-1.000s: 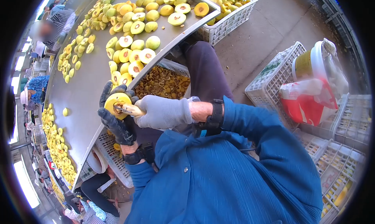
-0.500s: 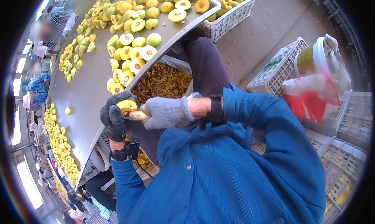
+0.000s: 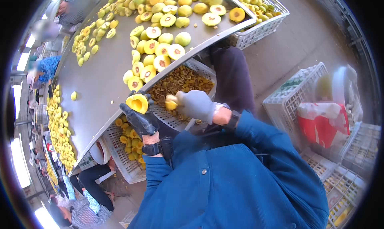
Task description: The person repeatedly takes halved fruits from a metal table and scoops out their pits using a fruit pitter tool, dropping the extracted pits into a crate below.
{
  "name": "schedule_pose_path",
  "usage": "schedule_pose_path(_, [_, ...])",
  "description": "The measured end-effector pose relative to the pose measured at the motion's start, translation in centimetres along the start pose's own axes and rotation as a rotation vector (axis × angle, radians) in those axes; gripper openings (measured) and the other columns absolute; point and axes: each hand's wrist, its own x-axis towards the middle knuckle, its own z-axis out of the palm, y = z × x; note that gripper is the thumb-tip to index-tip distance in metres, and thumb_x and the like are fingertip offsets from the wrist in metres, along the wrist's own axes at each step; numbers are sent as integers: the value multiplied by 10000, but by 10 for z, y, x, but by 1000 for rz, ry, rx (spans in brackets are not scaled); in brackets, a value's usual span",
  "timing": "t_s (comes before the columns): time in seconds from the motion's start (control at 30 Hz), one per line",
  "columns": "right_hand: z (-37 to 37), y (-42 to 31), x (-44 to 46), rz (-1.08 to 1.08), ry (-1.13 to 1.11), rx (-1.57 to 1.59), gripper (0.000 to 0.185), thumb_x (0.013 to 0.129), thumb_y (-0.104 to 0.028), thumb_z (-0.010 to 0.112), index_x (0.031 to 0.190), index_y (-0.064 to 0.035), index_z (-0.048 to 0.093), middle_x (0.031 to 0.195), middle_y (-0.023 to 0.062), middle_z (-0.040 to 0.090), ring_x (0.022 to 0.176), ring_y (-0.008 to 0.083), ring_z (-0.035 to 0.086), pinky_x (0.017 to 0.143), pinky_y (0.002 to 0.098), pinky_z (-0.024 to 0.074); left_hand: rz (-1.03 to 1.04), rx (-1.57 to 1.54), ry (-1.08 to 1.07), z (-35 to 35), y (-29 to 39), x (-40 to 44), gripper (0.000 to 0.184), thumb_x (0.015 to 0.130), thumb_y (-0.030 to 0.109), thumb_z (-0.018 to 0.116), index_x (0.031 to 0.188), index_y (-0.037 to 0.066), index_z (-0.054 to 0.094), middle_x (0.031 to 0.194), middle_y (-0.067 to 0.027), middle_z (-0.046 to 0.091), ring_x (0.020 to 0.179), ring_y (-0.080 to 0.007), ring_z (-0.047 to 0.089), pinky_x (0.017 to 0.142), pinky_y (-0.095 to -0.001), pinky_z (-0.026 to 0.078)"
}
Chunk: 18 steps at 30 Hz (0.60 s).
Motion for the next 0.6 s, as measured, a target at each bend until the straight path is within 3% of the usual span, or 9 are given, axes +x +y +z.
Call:
schedule_pose_path(0.07, [-1, -11, 4, 229, -98, 585, 262, 855, -286, 686, 864, -51, 571, 680, 94, 632, 560, 240, 619, 527, 354, 482, 110, 152, -54, -15, 0, 2, 642, 1024, 554, 311, 1225, -10, 543, 1083, -135, 659, 902, -249, 663, 815, -365, 535])
schedule_pose_path(0.1, [-4, -20, 5, 354, -141, 879, 274, 865, -290, 688, 859, -43, 572, 667, 69, 625, 548, 202, 612, 519, 330, 475, 260, 256, -83, -19, -2, 2, 636, 1019, 548, 329, 1192, -17, 566, 1062, -142, 663, 883, -263, 670, 798, -378, 542])
schedule_pose_path(0.17, [-6, -34, 10, 407, -258, 1145, 289, 896, -324, 658, 859, -50, 572, 596, -3, 540, 459, 110, 502, 423, 265, 387, 566, 454, -139, -22, -1, 2, 627, 1010, 535, 365, 1126, -29, 612, 1020, -158, 670, 844, -291, 685, 765, -402, 554])
schedule_pose_path(0.27, [-20, -61, 11, 462, -450, 1502, 280, 929, -330, 621, 841, -70, 566, 539, -49, 462, 389, 45, 395, 353, 214, 293, 899, 775, -390, -27, 28, 4, 577, 988, 511, 436, 1097, -17, 642, 1026, -172, 684, 889, -330, 690, 781, -411, 554])
schedule_pose_path(0.3, [-22, -67, 11, 480, -516, 1613, 272, 938, -324, 610, 832, -78, 562, 529, -55, 444, 377, 36, 369, 342, 205, 268, 953, 788, -436, -30, 29, 5, 522, 950, 482, 528, 1109, 0, 650, 1033, -170, 693, 944, -342, 683, 807, -417, 551])
schedule_pose_path(0.4, [-24, -71, 12, 479, -636, 1714, 273, 957, -317, 577, 803, -93, 546, 524, -71, 413, 376, 33, 347, 346, 201, 262, 1001, 826, -529, -38, 40, 3, 559, 984, 484, 478, 1154, -32, 608, 1093, -196, 662, 1003, -374, 651, 894, -472, 515])
schedule_pose_path(0.5, [-20, -69, 12, 512, -832, 1857, 231, 960, -275, 540, 805, -105, 530, 528, -72, 418, 373, 35, 341, 340, 204, 261, 1058, 815, -538, -41, 46, -3, 542, 978, 471, 496, 1161, -26, 607, 1116, -197, 655, 1013, -369, 650, 893, -482, 515])
schedule_pose_path(0.6, [-20, -67, 9, 543, -883, 1812, 167, 942, -226, 513, 837, -97, 528, 531, -72, 422, 377, 39, 347, 338, 207, 255, 1138, 818, -585, -45, 45, -9, 476, 905, 405, 621, 1170, 10, 622, 1141, -164, 644, 1010, -352, 642, 864, -456, 526])
